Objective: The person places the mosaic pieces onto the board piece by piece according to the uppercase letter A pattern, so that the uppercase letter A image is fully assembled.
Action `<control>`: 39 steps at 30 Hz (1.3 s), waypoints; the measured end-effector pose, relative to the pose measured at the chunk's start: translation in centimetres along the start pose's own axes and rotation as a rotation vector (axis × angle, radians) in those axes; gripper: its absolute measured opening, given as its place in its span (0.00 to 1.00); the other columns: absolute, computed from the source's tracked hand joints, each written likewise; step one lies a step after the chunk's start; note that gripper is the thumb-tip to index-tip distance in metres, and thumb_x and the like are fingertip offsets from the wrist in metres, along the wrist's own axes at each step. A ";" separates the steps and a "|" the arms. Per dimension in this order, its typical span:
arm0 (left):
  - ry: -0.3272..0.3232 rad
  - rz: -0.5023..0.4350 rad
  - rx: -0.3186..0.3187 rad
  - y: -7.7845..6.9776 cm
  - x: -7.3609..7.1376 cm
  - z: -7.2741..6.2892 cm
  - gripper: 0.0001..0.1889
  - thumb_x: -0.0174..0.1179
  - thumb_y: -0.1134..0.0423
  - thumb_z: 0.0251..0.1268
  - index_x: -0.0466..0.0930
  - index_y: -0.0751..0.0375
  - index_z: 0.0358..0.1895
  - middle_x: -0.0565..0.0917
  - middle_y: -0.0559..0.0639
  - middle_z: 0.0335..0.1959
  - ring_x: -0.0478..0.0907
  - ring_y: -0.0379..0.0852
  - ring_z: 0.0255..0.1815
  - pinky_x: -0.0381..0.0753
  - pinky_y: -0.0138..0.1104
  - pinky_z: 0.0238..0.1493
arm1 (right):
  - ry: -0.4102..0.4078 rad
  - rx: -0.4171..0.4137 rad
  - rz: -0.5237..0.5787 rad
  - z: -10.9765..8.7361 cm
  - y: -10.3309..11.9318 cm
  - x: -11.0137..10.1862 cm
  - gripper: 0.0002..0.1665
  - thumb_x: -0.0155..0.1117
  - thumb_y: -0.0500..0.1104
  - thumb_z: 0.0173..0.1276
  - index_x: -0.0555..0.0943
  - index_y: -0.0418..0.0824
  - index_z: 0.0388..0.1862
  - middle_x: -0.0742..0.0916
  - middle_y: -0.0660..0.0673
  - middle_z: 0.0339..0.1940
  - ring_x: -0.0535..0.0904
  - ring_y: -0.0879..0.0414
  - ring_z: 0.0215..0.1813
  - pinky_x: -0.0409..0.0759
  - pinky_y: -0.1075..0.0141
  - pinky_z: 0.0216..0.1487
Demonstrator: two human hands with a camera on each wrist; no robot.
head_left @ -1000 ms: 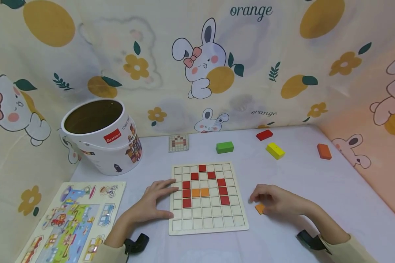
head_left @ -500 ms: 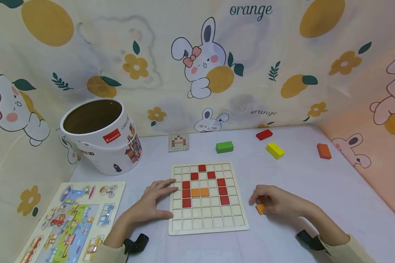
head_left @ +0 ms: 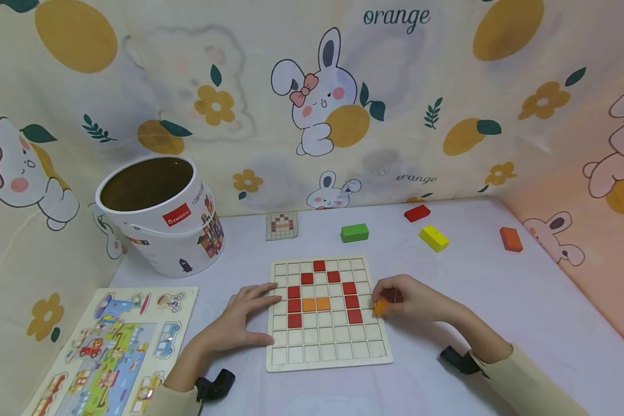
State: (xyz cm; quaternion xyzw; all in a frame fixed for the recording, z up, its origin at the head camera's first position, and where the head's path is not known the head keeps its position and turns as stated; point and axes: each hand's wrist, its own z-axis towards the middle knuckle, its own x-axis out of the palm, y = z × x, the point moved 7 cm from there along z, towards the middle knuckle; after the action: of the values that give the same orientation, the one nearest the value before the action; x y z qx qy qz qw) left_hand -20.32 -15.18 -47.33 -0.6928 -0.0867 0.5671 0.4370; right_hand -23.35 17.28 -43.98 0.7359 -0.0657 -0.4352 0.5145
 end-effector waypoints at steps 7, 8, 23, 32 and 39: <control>0.000 0.001 -0.002 0.1 0.0 0.0 0.42 0.75 0.39 0.46 0.75 0.45 0.69 0.61 0.45 0.78 0.54 0.54 0.75 0.52 0.64 0.68 | 0.040 -0.022 -0.021 5.0 2.0 1.6 0.11 0.64 0.29 0.66 0.84 0.39 0.45 0.84 0.46 0.38 0.75 0.53 0.41 0.76 0.67 0.43; -0.001 0.003 -0.002 0.1 0.0 0.0 0.42 0.75 0.39 0.46 0.75 0.45 0.68 0.61 0.45 0.78 0.54 0.54 0.76 0.52 0.64 0.68 | 0.043 -0.030 -0.023 5.5 2.2 1.8 0.12 0.63 0.28 0.66 0.84 0.39 0.45 0.84 0.45 0.38 0.75 0.53 0.41 0.76 0.67 0.43; -0.001 0.001 -0.002 0.0 -0.1 0.0 0.42 0.75 0.40 0.45 0.75 0.46 0.68 0.61 0.45 0.78 0.54 0.54 0.76 0.52 0.63 0.69 | 0.068 -0.047 -0.087 8.3 3.4 3.4 0.10 0.66 0.28 0.65 0.85 0.40 0.40 0.80 0.52 0.29 0.74 0.57 0.34 0.76 0.69 0.36; 0.003 0.007 -0.001 0.2 0.0 0.1 0.42 0.75 0.39 0.46 0.75 0.45 0.68 0.61 0.44 0.78 0.53 0.53 0.76 0.52 0.64 0.69 | 0.075 -0.022 -0.141 8.2 3.6 3.4 0.10 0.69 0.28 0.62 0.83 0.41 0.37 0.80 0.51 0.30 0.74 0.56 0.35 0.76 0.67 0.37; 0.005 0.011 -0.004 0.2 0.0 0.1 0.42 0.75 0.39 0.45 0.75 0.45 0.69 0.61 0.46 0.78 0.53 0.54 0.76 0.51 0.64 0.69 | 0.050 -0.016 -0.172 8.0 3.5 3.3 0.11 0.69 0.29 0.63 0.87 0.43 0.39 0.83 0.51 0.33 0.74 0.56 0.36 0.76 0.67 0.38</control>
State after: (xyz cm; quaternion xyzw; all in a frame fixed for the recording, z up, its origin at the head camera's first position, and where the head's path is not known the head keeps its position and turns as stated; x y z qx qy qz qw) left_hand -20.47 -15.22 -47.43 -0.6956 -0.0828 0.5675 0.4328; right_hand -25.75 8.31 -43.74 0.7453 0.0144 -0.4598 0.4826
